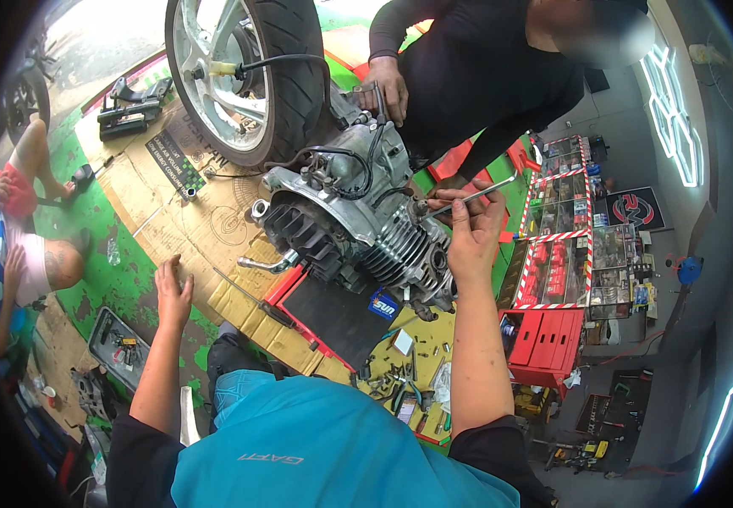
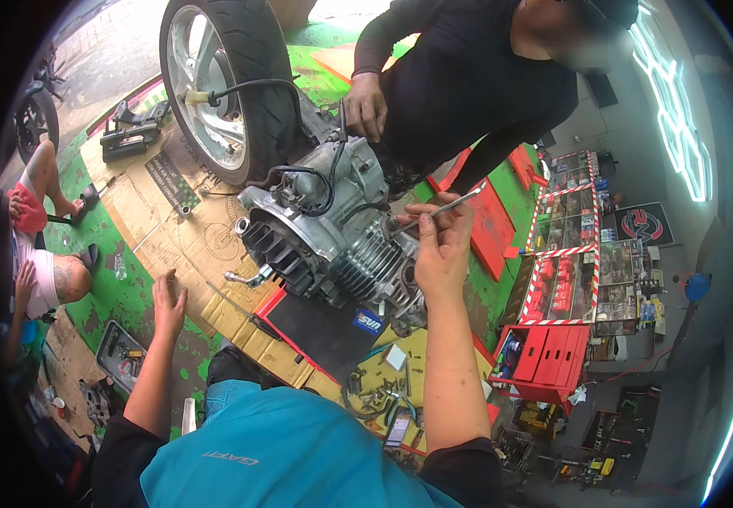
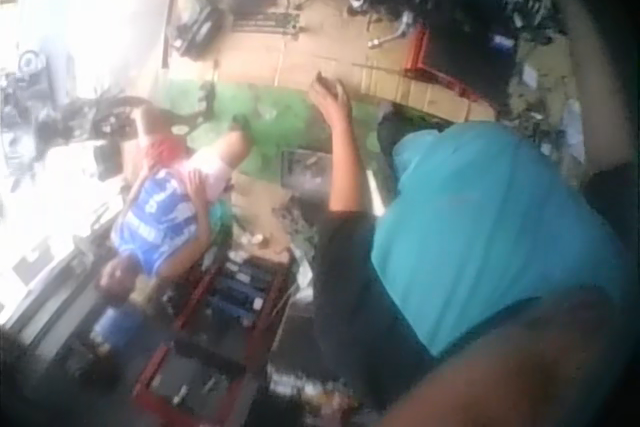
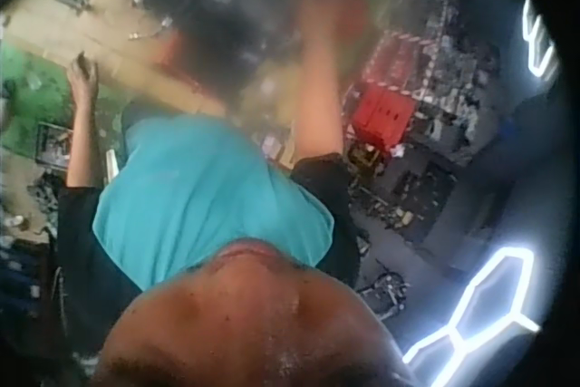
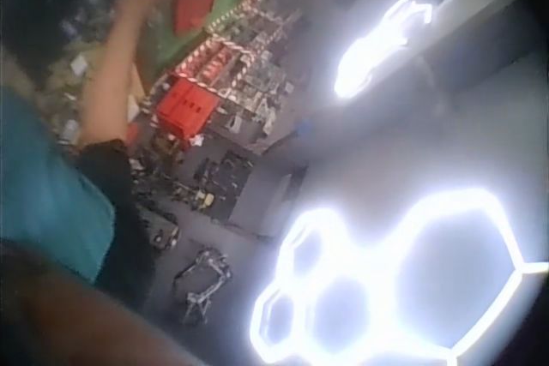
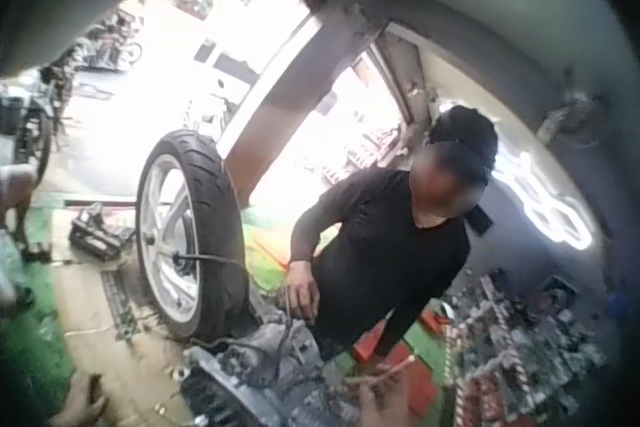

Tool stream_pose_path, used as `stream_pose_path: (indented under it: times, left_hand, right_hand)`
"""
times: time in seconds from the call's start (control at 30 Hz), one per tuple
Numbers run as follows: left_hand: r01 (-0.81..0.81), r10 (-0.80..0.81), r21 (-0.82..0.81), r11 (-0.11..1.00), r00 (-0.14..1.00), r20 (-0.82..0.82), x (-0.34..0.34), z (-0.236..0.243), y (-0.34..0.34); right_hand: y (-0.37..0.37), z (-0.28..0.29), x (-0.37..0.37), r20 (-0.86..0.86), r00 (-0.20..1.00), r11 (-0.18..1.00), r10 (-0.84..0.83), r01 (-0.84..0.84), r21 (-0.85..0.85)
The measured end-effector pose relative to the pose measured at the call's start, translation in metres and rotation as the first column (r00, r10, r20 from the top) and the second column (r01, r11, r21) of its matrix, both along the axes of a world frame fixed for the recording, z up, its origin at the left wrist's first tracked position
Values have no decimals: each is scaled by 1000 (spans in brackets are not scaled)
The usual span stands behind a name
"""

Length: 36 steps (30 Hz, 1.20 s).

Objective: The person assembles a motorcycle engine on a workbench, using a wrench and socket to tighten bolts and install components. They handle various small parts and tools while working alongside another person in a garage setting.

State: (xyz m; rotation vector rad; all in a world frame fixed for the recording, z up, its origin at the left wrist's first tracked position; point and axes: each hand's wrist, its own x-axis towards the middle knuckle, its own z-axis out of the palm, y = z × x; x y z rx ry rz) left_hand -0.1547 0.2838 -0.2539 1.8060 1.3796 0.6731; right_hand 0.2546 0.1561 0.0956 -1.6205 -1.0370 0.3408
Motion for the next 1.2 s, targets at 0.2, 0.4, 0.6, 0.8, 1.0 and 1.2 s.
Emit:
stream_pose_path:
  times: [0.2,0.4,0.6,0.8,1.0,1.2]
  left_hand:
    - [-177,56,287,941,922,384,42,90,13]
    - [222,-648,630,744,472,598,149,317,24]
    - [735,-828,386,558,526,196,275,376,43]
    - [863,-903,271,426,424,70,316,350,54]
    - [875,-892,175,451,437,115,319,354,44]
    - [869,-901,237,434,416,127,317,345,43]
  right_hand:
    - [1,11,-10,153,988,999,-17,23,-41]
    - [7,22,-3,197,966,969,-169,200,-148]
    - [13,28,5,157,974,976,-166,184,-112]
    - [5,19,15,91,980,976,-176,186,-117]
    - [12,24,26,295,930,899,-221,311,-307]
    - [5,36,5,170,985,994,-29,47,-101]
